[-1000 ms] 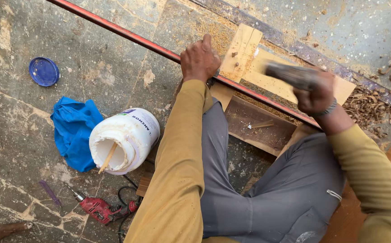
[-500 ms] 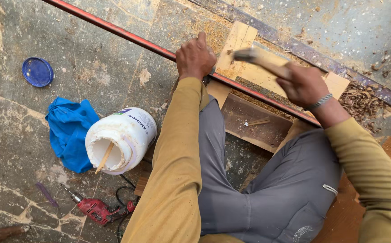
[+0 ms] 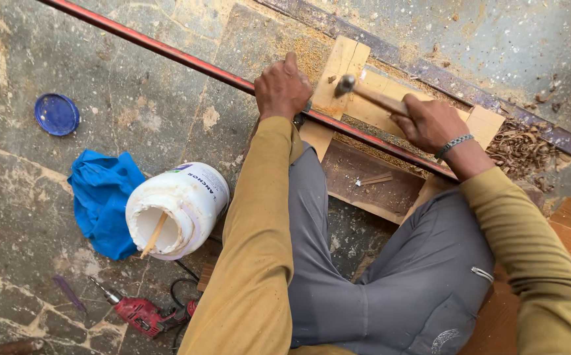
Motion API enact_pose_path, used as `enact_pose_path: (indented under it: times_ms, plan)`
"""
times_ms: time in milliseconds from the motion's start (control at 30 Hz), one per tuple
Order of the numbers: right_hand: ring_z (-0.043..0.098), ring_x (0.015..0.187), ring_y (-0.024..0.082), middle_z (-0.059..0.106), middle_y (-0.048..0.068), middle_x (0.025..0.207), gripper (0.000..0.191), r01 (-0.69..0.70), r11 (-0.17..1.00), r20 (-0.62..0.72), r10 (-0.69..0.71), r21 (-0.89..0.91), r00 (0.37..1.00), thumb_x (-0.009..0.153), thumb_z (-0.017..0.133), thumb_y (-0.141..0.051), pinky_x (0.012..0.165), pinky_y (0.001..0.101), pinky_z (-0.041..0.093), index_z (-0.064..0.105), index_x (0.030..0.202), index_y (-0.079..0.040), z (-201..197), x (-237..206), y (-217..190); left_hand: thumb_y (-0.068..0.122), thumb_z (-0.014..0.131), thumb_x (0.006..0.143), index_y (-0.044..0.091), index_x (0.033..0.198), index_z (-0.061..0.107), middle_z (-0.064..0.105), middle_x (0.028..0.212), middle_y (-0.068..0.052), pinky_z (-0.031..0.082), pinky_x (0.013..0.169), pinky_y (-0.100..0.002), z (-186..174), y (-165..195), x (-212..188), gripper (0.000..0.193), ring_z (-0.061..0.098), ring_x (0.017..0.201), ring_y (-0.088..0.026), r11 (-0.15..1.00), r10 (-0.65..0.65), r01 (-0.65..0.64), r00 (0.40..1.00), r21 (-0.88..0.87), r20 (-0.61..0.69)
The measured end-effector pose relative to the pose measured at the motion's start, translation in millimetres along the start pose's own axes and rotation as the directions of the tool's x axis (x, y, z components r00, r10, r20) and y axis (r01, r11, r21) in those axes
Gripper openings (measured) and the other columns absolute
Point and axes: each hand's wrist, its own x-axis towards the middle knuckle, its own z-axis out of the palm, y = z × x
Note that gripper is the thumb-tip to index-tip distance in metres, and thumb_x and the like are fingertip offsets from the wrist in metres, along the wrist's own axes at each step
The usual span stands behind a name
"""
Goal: The person is assembling wooden components by applying glue from a bottle and hammering small wooden strips into place.
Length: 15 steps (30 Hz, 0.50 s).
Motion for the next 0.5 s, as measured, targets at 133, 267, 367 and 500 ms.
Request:
enact_pose_path:
  times_ms: [133, 267, 367, 500]
  plan:
    - [0.062, 0.066, 0.038, 0.061, 0.019, 0.074, 0.034, -0.067, 0.996, -0.117, 0.073, 0.054, 0.990, 0.107, 0.068, -0.037, 0.062, 0.0501, 0.048, 0.055, 0.098, -0.007, 1, -11, 8, 0.013, 0.054, 0.094, 0.010, 0.109, 0.064, 0.058, 0.067, -0.002, 0.049, 0.041, -0.032, 2, 1, 2, 0.018, 0.056, 0.052, -0.013, 0.998, -0.062, 0.059, 0.992, 0.025, 0.110]
    - [0.060, 0.064, 0.037, 0.058, 0.018, 0.074, 0.034, 0.134, 0.968, -0.285, -0.069, 0.213, 0.956, 0.109, 0.058, -0.037, 0.060, 0.0488, 0.047, 0.054, 0.106, -0.004, 12, -16, -1, 0.015, 0.056, 0.092, 0.010, 0.107, 0.065, 0.058, 0.067, -0.001, 0.049, 0.042, -0.031, 1, -1, 0, 0.018, 0.056, 0.053, -0.012, 0.999, -0.027, 0.026, 0.998, 0.025, 0.050]
    - [0.059, 0.056, 0.037, 0.061, 0.015, 0.067, 0.036, 0.012, 0.995, 0.068, -0.005, -0.099, 0.998, 0.106, 0.060, -0.040, 0.051, 0.0475, 0.046, 0.055, 0.095, -0.007, 12, -5, 3, 0.015, 0.058, 0.088, 0.009, 0.109, 0.065, 0.057, 0.065, -0.002, 0.049, 0.042, -0.031, -3, 1, 1, 0.023, 0.056, 0.053, -0.013, 0.999, -0.019, 0.018, 0.999, 0.026, 0.037]
    - [0.057, 0.054, 0.034, 0.057, 0.015, 0.062, 0.038, -0.077, 0.993, -0.003, 0.077, -0.089, 0.997, 0.107, 0.063, -0.042, 0.053, 0.0462, 0.045, 0.055, 0.093, -0.008, 8, -8, 4, 0.016, 0.057, 0.087, 0.008, 0.113, 0.065, 0.057, 0.066, -0.002, 0.049, 0.043, -0.032, -10, 2, 1, 0.028, 0.057, 0.053, -0.014, 0.999, -0.035, 0.035, 0.999, 0.012, 0.035]
